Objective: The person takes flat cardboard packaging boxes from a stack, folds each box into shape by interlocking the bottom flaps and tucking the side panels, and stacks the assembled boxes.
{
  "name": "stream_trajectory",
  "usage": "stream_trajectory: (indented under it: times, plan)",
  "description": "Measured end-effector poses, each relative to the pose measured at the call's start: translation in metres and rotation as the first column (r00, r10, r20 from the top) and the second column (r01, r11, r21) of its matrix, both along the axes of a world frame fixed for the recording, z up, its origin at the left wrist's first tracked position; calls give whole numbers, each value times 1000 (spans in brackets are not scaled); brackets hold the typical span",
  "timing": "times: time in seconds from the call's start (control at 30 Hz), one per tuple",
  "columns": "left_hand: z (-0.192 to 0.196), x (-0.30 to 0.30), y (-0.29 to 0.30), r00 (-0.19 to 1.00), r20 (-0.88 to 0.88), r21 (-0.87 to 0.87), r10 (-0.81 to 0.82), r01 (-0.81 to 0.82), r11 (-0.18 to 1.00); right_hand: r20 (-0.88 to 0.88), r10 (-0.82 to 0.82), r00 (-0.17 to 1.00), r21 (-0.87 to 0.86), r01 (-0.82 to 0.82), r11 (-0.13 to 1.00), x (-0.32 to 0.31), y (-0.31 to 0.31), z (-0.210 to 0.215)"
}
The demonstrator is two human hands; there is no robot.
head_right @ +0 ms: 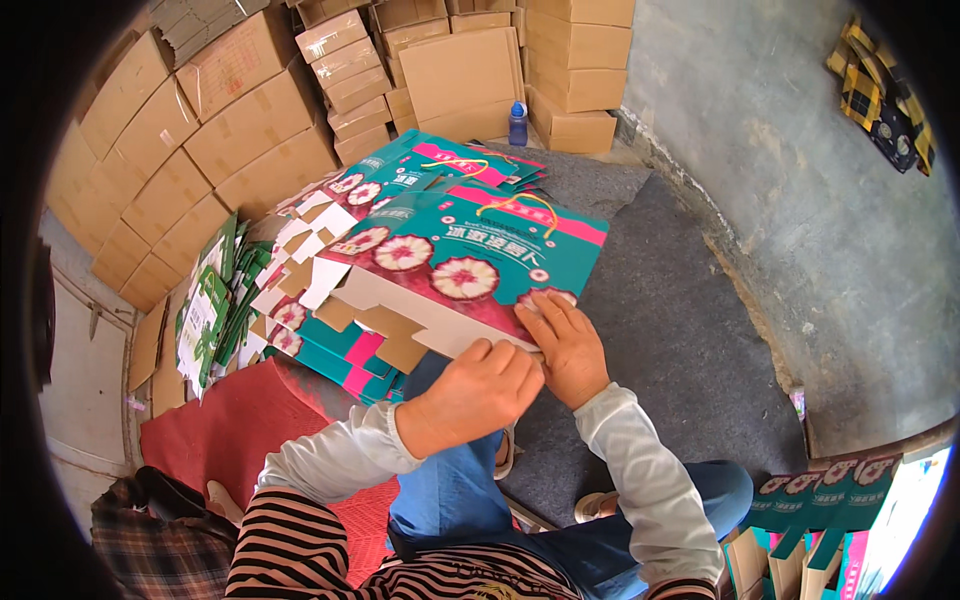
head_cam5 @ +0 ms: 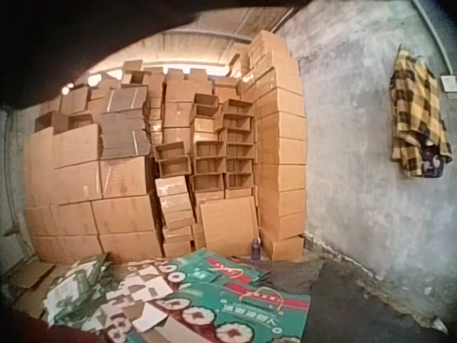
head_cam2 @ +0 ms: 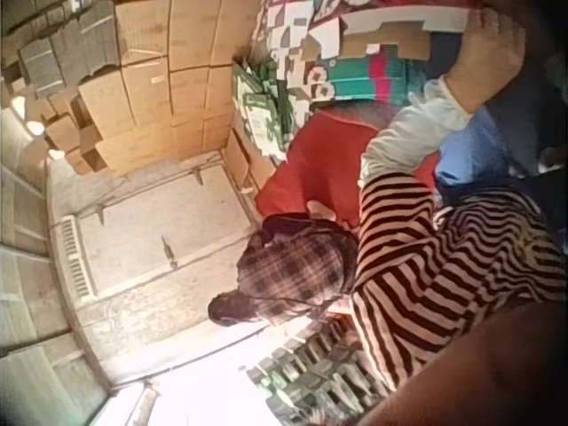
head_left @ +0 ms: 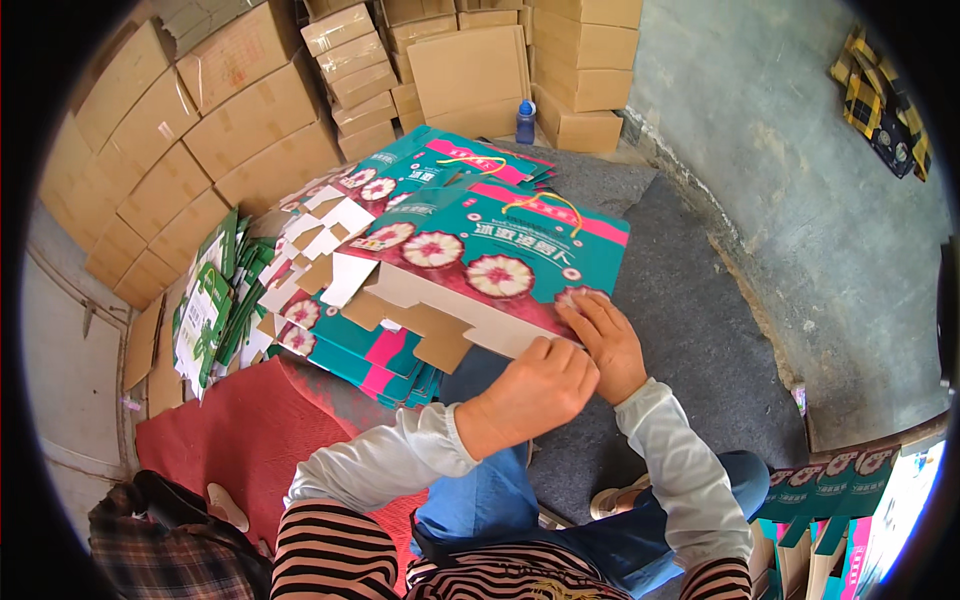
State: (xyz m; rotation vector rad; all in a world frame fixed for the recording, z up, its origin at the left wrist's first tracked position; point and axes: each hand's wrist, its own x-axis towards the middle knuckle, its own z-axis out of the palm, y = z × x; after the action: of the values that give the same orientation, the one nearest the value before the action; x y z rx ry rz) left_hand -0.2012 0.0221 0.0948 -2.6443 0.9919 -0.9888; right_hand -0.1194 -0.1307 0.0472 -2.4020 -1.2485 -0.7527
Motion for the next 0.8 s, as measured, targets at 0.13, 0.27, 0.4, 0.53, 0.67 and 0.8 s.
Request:
stream_trajectory:
  times: [0.13,0.27,0.4,0.53,0.67,0.8]
  plan:
    - [13,-11,-10,992,-54,-75,-112,108,991,-55,136,989,195,-123,973,1,-4,7]
    - [37,-40,-29,913,225,-328,-340,400,856,-90,129,988,327,-93,940,-13,-37,41]
    - [31,-61,-10,889,144,-521,-435,442,730,-182,102,978,500,3,866,-39,-73,59]
    - [19,-25,-13,969,-17,-756,-245,148,638,-564,165,809,792,474,384,-52,-106,35]
    - [2,-5,-24,882,-334,-813,-333,-90,576,-567,167,806,823,551,135,-55,-130,12]
    - [-12,13,-44,833,-373,-800,-409,-66,596,-545,202,814,819,568,-79,-74,-148,-6]
